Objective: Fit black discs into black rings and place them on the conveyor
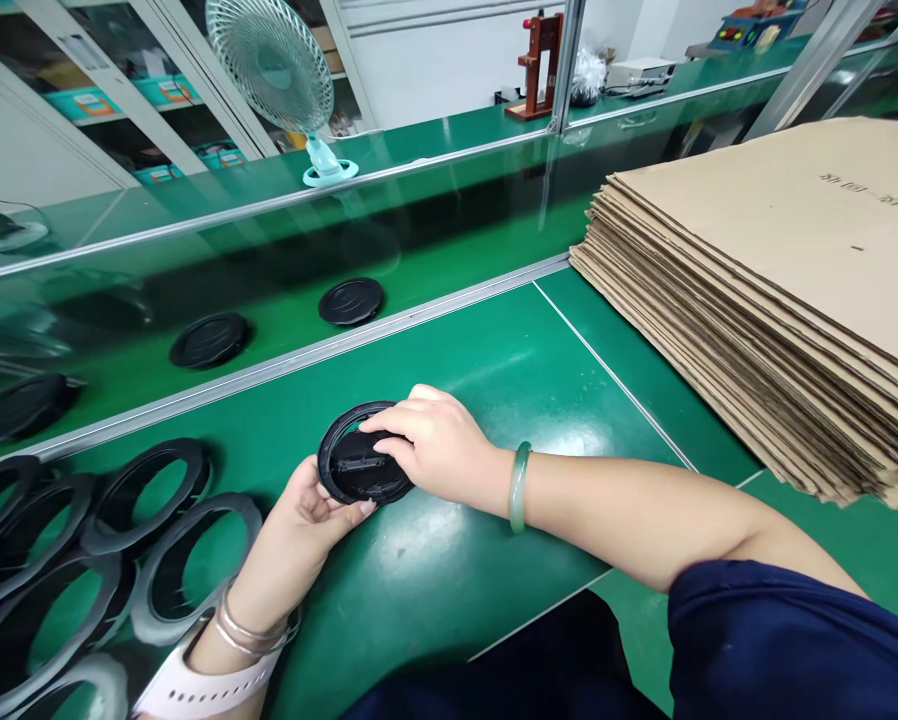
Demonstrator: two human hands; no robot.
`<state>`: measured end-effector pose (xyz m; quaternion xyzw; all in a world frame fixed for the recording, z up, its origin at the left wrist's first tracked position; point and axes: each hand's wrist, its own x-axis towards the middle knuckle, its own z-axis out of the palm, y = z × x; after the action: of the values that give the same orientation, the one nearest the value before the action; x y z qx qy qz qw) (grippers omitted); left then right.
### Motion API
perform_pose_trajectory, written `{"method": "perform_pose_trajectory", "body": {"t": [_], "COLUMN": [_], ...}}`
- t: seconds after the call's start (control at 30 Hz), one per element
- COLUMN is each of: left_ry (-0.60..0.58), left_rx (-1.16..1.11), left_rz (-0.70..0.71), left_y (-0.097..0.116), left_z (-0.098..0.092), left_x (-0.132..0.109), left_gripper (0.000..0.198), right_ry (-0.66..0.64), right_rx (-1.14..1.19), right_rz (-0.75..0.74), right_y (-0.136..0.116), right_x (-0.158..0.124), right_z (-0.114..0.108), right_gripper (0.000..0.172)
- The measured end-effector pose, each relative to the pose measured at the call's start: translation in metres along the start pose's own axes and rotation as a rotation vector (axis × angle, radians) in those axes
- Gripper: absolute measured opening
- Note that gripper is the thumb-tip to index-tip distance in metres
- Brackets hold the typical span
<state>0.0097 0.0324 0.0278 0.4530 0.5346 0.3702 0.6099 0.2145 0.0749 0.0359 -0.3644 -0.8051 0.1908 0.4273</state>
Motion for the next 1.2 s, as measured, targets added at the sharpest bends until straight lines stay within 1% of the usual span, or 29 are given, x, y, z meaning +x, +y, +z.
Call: {"method": "perform_pose_trajectory", "body": {"t": [0.1,0.2,0.4,0.47,0.57,0.67,0.77,0.83,0.9,0.97,1.03,1.2], "left_ry": [0.003,0.006,0.009,0.011,0.019,0.016,0.010,0.020,0.035,0.045,0.050,0.044], "left_rx": [-0.003,0.006,0.039,0.042,0.041,0.038,0.027,0.015,0.003,-0.003,0.000,0.000], "left_rz": [0.009,-0.003,-0.029,-0.034,-0.034,-0.029,-0.023,-0.010,0.008,0.019,0.022,0.020], "left_y": [0.000,0.001,0.002,0.002,0.003,0.003,0.002,0.000,-0.002,-0.004,-0.004,0.000], "left_z": [0.001,0.001,0.000,0.001,0.002,0.002,0.002,0.001,0.001,0.001,0.003,0.005], "left_x": [0.000,0.000,0.000,-0.001,-0.001,0.000,0.001,0.001,0.002,0.002,0.002,0.001], "left_gripper": [0.056,0.059,0.063,0.065,0.066,0.067,0.068,0.067,0.066,0.066,0.067,0.067], "right_ry": [0.043,0.041,-0.027,-0.054,-0.130,-0.205,-0.264,-0.285,-0.287,-0.267,-0.250,-0.237], "right_rx": [-0.091,-0.172,-0.276,-0.353,-0.493,-0.568,-0.542,-0.500,-0.476,-0.469,-0.462,-0.432], "right_rz": [-0.023,-0.011,-0.042,-0.083,-0.176,-0.234,-0.231,-0.224,-0.223,-0.213,-0.206,-0.186], "right_y": [0.000,0.003,0.005,0.003,-0.002,-0.006,-0.009,-0.011,-0.012,-0.013,-0.013,-0.010], "right_x": [-0.002,-0.003,-0.003,-0.001,0.002,0.004,0.004,0.002,-0.001,-0.003,-0.004,-0.004], "right_z": [0.001,0.002,0.000,-0.003,-0.008,-0.011,-0.010,-0.008,-0.005,-0.002,0.002,0.007], "right_gripper": [0.017,0.018,0.019,0.020,0.023,0.028,0.030,0.034,0.041,0.043,0.040,0.023]}}
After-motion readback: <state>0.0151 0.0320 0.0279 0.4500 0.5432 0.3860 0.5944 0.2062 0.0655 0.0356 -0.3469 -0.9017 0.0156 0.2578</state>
